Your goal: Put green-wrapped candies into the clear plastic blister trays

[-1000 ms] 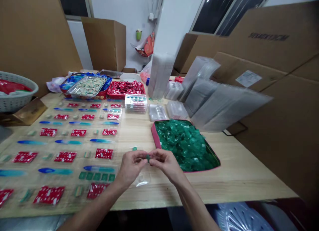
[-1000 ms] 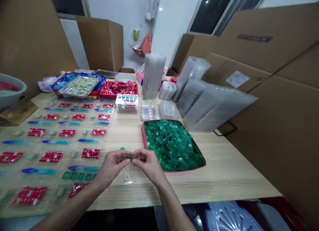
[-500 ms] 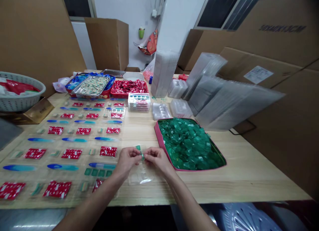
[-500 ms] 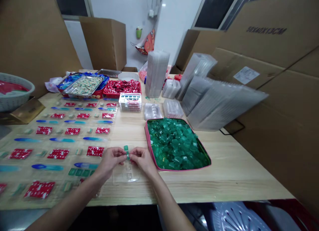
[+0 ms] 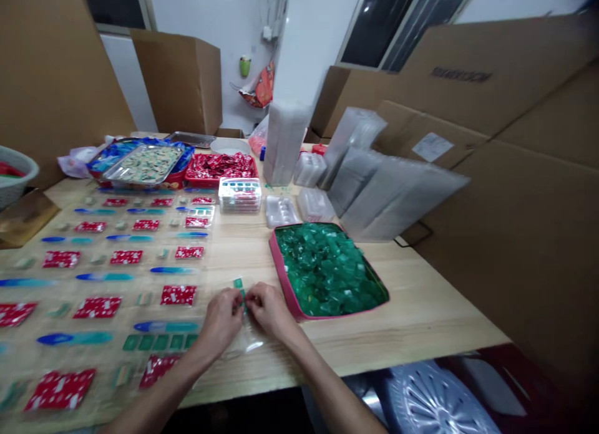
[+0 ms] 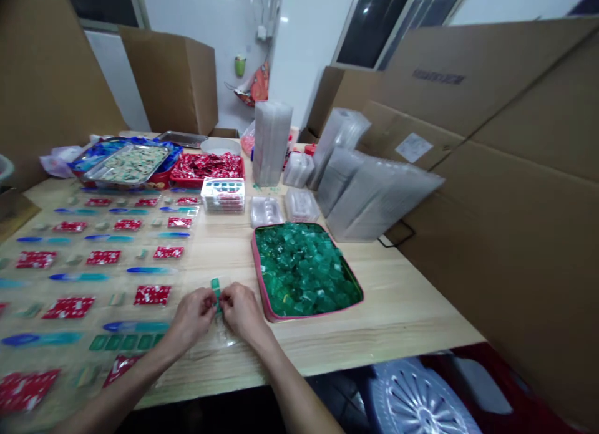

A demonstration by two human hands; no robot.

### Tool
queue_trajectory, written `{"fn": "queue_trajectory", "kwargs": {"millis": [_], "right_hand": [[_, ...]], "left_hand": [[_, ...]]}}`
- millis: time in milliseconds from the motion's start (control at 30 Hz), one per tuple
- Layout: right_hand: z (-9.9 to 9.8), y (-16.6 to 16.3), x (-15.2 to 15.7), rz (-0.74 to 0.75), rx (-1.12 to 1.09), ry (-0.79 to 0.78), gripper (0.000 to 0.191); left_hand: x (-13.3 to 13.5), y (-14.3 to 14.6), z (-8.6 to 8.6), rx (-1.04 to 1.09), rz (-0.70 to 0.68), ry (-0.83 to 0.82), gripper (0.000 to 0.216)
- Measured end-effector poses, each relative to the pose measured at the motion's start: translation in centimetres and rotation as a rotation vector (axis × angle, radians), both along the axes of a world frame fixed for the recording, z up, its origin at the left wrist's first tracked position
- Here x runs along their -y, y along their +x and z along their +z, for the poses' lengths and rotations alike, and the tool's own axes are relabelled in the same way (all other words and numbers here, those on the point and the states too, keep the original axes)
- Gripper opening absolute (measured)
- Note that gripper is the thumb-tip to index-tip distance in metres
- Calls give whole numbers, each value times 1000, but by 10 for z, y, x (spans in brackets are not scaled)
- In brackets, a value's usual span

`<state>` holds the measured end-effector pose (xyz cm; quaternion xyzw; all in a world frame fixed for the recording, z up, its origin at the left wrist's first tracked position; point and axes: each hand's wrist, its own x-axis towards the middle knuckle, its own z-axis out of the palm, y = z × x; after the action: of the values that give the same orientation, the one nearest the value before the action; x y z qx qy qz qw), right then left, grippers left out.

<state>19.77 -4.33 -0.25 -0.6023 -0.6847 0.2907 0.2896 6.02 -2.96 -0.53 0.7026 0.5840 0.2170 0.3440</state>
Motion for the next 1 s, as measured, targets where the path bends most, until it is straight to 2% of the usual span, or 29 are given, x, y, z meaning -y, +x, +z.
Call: {"fn": "queue_trajectory", "kwargs": {"millis": [133, 200, 300, 400, 467, 567, 633, 700, 833, 900, 1000], "right_hand": [[28, 30, 13, -47, -27, 199, 18], [38, 54, 13, -111, 35, 224, 20], [39, 84, 6, -97, 186, 79, 24], [28, 98, -1, -44, 184, -51, 24], [24, 102, -3, -101, 89, -56, 20], [29, 104, 2, -211, -199, -57, 17], [37, 100, 9, -206, -429, -102, 18], [43, 89, 15, -158, -612, -174, 20], [44, 56, 22, -96, -782, -246, 20], [40, 41, 21, -99, -811, -226, 18], [34, 28, 19, -78, -831, -225, 19]], "left_hand": [[0, -1, -5, -72, -101, 19, 16], [-4, 0, -6, -111, -134, 5, 16], [-12, 3, -4, -124, -140, -10, 19], [-14, 4, -3, -137, -123, -8, 16], [-12, 2, -2, -147, -114, -13, 14], [-5, -1, 2, -127, -84, 35, 14], [0, 1, 9, -17, -45, 97, 13], [6, 7, 18, 222, -25, 61, 15], [14, 23, 35, 791, -14, -292, 28], [15, 26, 38, 912, 27, -355, 25], [15, 20, 38, 925, 80, -337, 18]]}}
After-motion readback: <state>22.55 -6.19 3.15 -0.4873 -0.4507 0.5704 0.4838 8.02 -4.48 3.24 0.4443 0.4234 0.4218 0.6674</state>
